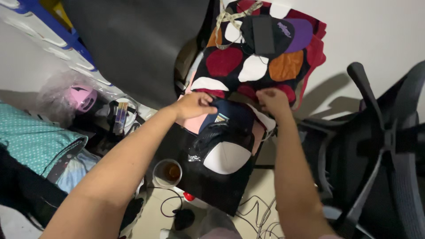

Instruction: The person folds clothes on a bed and then organizes them along with other items like hats and cables onto a small black shelf unit.

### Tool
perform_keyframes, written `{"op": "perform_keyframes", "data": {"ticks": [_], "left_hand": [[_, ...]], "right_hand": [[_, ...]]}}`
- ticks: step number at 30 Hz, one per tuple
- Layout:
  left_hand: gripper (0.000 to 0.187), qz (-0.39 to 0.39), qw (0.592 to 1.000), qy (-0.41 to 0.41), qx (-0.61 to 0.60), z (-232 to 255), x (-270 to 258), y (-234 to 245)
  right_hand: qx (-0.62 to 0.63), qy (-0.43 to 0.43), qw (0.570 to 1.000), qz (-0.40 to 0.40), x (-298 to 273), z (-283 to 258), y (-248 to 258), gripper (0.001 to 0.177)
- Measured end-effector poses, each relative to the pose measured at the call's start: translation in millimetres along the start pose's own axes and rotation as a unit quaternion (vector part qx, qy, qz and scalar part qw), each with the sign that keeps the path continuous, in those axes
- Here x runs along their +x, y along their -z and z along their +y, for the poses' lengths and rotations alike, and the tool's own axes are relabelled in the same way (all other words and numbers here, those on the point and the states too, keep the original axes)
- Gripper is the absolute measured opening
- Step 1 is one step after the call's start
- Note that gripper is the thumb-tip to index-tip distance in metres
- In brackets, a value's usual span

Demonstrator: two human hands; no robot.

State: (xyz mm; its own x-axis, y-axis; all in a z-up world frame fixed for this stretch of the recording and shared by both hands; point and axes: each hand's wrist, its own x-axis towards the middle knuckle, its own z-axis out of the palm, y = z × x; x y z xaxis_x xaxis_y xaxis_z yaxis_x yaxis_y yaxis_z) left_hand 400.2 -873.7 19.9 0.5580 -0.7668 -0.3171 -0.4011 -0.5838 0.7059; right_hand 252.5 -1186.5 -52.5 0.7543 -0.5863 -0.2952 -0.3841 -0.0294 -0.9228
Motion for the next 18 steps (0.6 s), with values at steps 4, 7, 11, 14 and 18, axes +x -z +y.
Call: {"op": "perform_keyframes", "data": {"ticks": [4,7,11,14,18], "left_hand": [[0.090,-0.083,0.996,0.028,-0.004,3,-15,-14],[0.099,-0.129,0.990,0.021,0.049,8,-25,-23],[0.100,-0.130,0.981,0.045,0.136,7,-29,-37],[0.087,-0.111,0.985,0.040,0.125,-13,-21,-55],[0.045,-0.039,0.995,-0.024,0.093,-50,-2,-76]], "right_hand": [[-0.091,0.088,0.990,0.059,-55,38,-9,0.042],[-0.064,0.027,0.996,0.050,-99,49,-21,0.048],[-0.070,-0.060,0.995,0.029,-149,59,-39,0.064],[-0.015,-0.021,1.000,0.013,-161,68,-48,0.075],[-0.001,-0.063,0.998,0.000,-156,88,-43,0.069]]}}
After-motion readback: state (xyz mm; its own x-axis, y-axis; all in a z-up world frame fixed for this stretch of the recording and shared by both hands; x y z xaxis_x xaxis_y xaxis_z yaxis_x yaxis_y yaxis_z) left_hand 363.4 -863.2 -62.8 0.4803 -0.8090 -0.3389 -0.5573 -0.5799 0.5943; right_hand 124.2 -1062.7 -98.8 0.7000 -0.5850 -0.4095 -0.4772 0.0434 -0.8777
